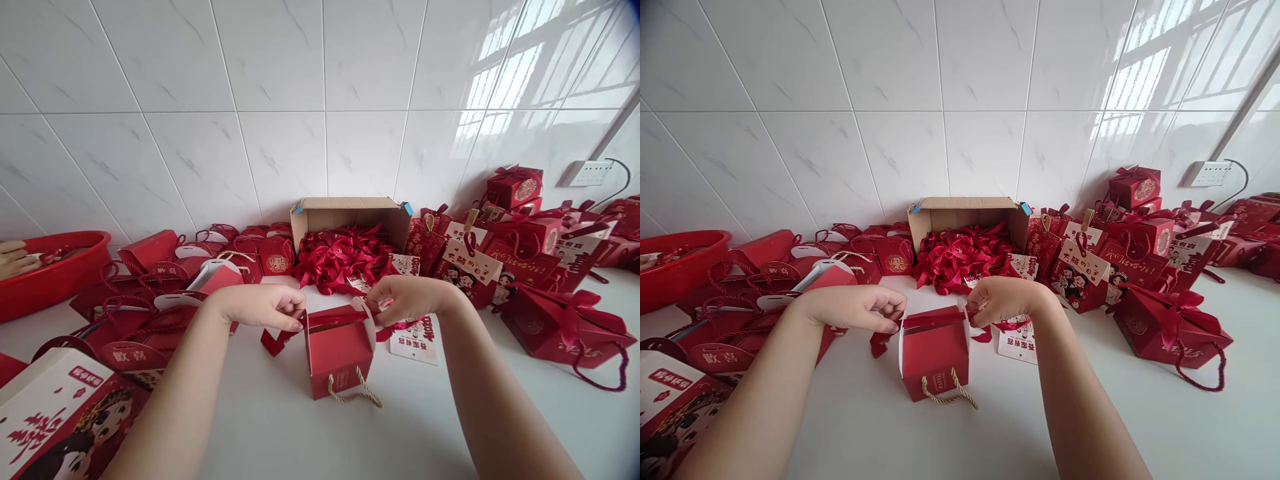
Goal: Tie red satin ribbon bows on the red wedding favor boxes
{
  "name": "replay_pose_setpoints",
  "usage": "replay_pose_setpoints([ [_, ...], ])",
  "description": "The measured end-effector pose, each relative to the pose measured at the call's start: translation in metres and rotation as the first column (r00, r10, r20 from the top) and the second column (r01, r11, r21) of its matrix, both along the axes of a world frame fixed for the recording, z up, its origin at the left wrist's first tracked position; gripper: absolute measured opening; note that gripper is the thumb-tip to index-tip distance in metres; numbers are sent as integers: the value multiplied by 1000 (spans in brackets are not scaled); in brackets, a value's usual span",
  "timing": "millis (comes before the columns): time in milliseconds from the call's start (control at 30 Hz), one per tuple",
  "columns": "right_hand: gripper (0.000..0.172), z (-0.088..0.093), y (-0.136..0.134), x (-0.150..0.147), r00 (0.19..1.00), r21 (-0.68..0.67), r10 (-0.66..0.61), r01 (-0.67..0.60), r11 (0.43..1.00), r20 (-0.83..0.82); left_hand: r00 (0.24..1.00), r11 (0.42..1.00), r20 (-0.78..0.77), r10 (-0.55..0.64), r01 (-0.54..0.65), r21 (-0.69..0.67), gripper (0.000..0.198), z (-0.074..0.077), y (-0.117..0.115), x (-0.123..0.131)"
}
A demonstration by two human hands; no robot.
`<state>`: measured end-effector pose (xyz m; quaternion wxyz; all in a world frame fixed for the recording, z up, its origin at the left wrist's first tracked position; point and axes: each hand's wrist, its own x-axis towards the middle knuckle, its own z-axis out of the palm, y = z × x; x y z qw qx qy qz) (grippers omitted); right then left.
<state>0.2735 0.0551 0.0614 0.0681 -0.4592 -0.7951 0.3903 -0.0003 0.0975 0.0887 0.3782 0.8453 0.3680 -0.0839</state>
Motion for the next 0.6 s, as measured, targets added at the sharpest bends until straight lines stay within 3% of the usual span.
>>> replay_pose_setpoints([
  [200, 17, -7, 8, -1, 1000, -36, -6, 6, 999, -1, 999, 997, -45, 26, -29, -66, 16, -1, 1, 3],
  [333, 14, -8, 11, -1, 999, -7, 34, -34, 999, -25, 1000, 1000, 1, 7, -7, -19, 15, -7, 8, 0],
  [600, 16, -5, 8, -2, 984, -12, 116, -119, 993, -132, 992, 990, 45, -118, 121, -73, 29, -9, 12, 0],
])
